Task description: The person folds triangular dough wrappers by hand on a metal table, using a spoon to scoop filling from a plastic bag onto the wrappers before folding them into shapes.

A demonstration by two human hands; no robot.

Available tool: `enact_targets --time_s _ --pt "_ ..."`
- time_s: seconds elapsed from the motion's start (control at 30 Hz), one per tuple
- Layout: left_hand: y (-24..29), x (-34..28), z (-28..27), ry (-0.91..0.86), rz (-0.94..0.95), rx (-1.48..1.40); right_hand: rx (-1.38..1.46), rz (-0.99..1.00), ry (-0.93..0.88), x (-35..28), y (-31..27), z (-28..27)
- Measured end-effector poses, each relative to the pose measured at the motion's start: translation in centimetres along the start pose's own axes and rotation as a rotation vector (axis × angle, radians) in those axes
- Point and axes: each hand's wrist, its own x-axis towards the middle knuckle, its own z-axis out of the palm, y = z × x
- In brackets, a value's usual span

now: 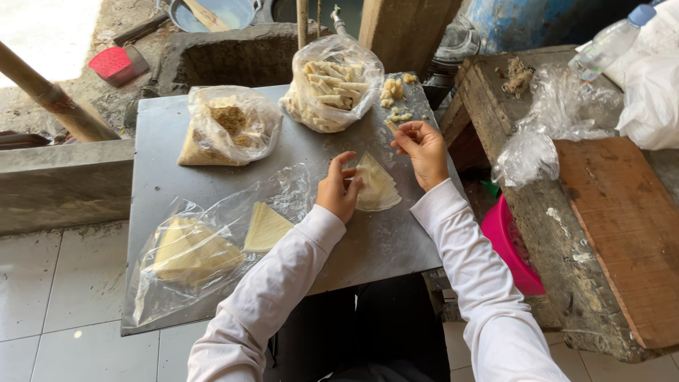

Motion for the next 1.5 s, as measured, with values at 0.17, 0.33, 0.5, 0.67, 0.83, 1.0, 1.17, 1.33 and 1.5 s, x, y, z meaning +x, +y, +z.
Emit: enact_targets --time_s 0.17,0.33,0.5,0.67,0.83,1.0,1.17,1.33,1.5 --pt "-1.0 0.2 0.5 -0.001 -0.069 -0.164 0.113 -0.240 0.136 2.0 -2.3 1.6" --pt "-2.6 0.6 1.0 -0.046 -0.100 -0.300 -0.177 -0.652 0.094 5.9 -6.4 5.7" --pt "-4.1 1.6 1.1 -0.127 -0.117 -0.544 -0.654 -0.699 -0.108 4.3 -9.0 7.1" --pt "-4.3 2.0 1.2 -0.162 -0.080 -0.763 -0.143 -0.043 -0.156 -1.8 -4.1 4.3" --pt "-3.8 1.6 1.3 -0.217 -0.119 -0.888 0.246 0.418 -0.219 -6.8 -1.3 1.1" --pt "-1.4 0.4 0.2 -0.187 -0.033 -0.312 -0.135 0.264 -0.180 -7.8 -0.1 -0.2" --pt "1.4 -1.6 -0.5 -0.191 -0.006 0.248 -0.607 0.015 -0.188 -9.3 -1.6 0.8" --pt "2.2 -1.8 -0.7 -0.169 0.264 0.312 -0.717 -0.326 -0.074 -10.3 -4.4 3.1" --pt "1.8 -1.5 -0.6 -0.166 0.246 0.397 -0.796 -0.374 -0.052 -10.1 -4.6 3.4"
